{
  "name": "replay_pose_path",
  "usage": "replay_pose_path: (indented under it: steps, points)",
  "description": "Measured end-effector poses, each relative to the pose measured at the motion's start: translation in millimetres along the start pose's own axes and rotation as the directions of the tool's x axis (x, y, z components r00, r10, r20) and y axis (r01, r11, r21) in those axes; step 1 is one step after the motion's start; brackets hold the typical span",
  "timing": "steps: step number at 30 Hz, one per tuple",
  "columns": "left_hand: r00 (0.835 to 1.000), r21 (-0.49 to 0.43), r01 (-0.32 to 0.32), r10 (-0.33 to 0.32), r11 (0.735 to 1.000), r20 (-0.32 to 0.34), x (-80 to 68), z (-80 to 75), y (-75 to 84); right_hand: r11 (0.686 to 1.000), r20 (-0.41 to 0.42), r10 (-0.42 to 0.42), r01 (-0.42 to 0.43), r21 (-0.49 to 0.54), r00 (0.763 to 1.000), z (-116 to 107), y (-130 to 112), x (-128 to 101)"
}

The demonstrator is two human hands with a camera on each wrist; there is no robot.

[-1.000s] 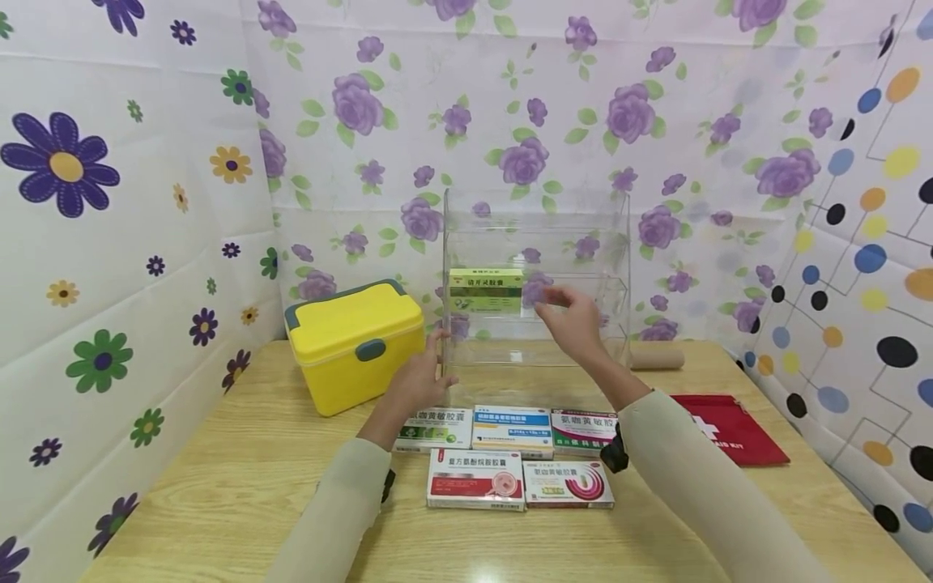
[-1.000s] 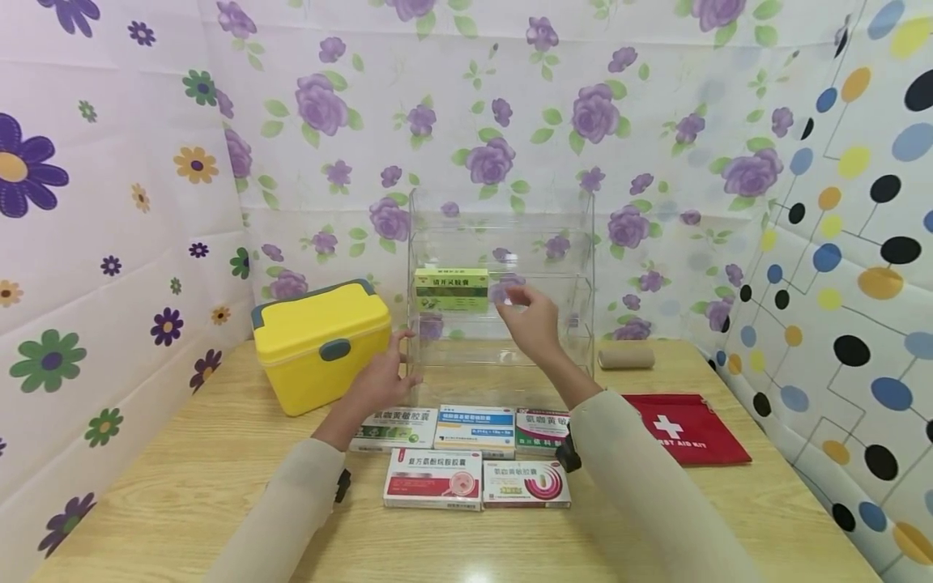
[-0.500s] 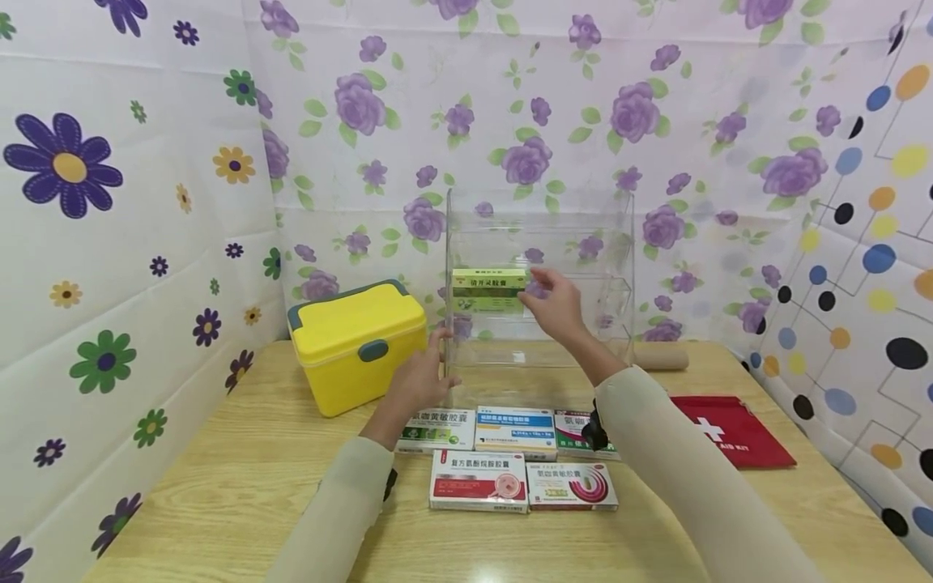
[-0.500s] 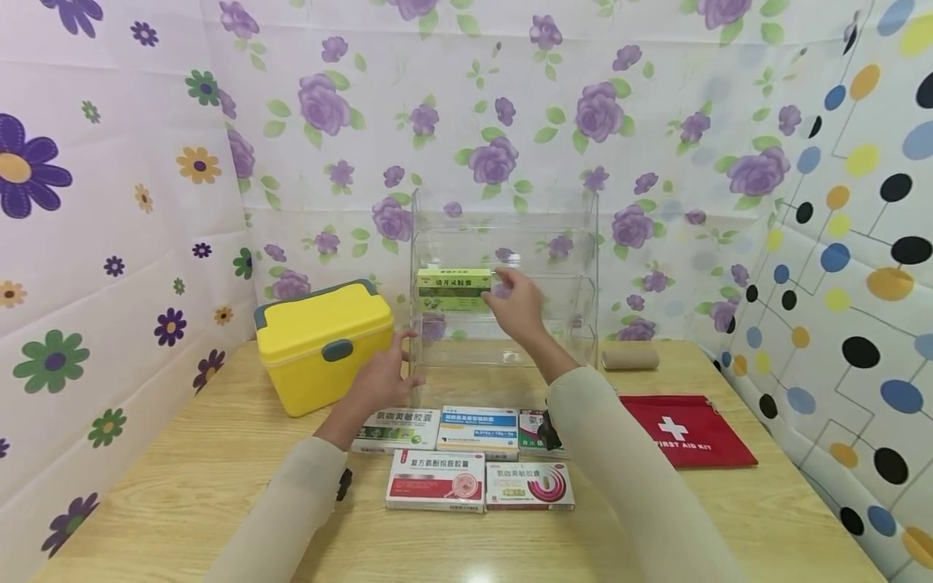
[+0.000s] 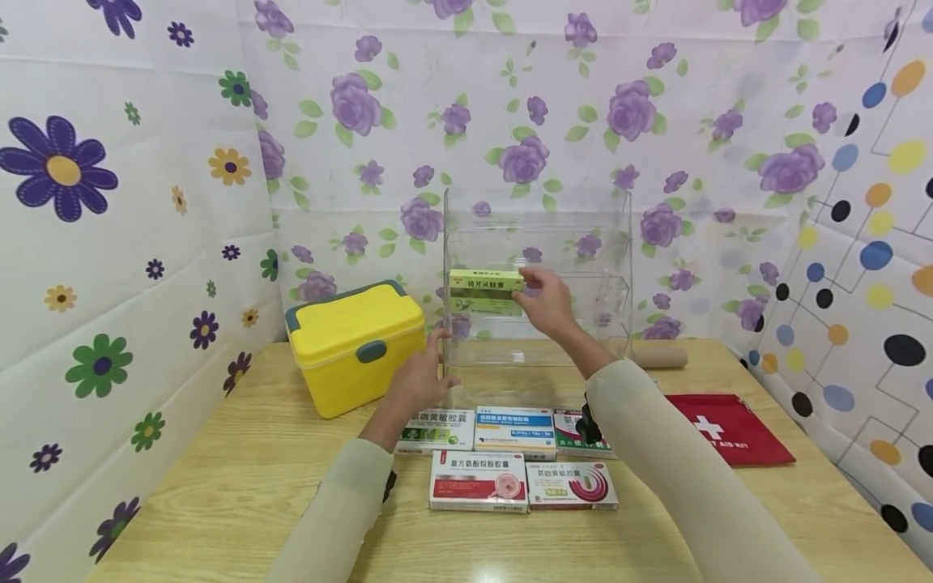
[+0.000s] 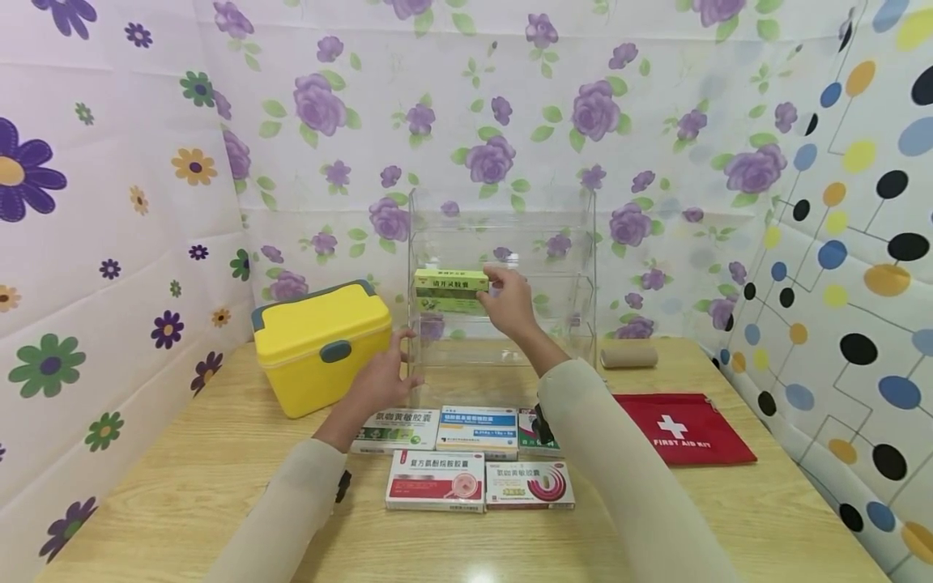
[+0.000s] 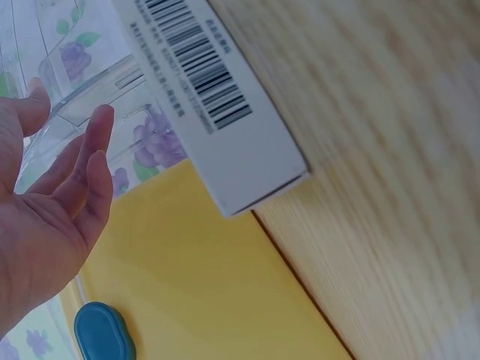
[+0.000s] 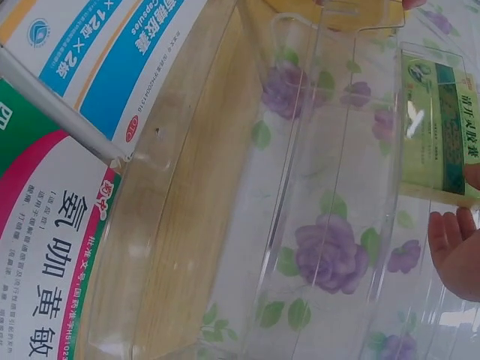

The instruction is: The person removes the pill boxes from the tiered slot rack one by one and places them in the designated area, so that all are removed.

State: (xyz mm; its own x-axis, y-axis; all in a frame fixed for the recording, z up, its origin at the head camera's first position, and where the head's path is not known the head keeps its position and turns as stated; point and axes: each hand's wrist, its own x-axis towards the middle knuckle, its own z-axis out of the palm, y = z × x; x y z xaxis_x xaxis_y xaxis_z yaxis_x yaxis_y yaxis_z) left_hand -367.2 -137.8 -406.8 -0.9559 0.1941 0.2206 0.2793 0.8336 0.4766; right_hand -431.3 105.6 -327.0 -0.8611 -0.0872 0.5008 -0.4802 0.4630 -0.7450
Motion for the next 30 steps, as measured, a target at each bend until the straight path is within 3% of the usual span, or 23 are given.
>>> replay_pose_path:
  steps: [8, 22, 30]
  points:
    - [1.000, 0.017, -0.004, 0.004, 1.000, -0.010, 0.4, 1.0, 1.9, 0.999, -0.043, 0.002, 0.000, 0.051, 0.999, -2.4, 2.4, 1.2]
    - [0.999, -0.055, -0.031, 0.030, 0.998, -0.013, 0.6, 1.1, -5.2, 0.993, -0.175, -0.079, 0.092, 0.067, 0.981, -20.8, 1.5, 4.3]
    - [0.992, -0.028, -0.129, 0.129, 0.991, 0.012, -2.6, -3.5, -14.3, 0.976, -0.221, -0.039, 0.085, 0.201, 0.975, -43.7, 10.5, -2.1]
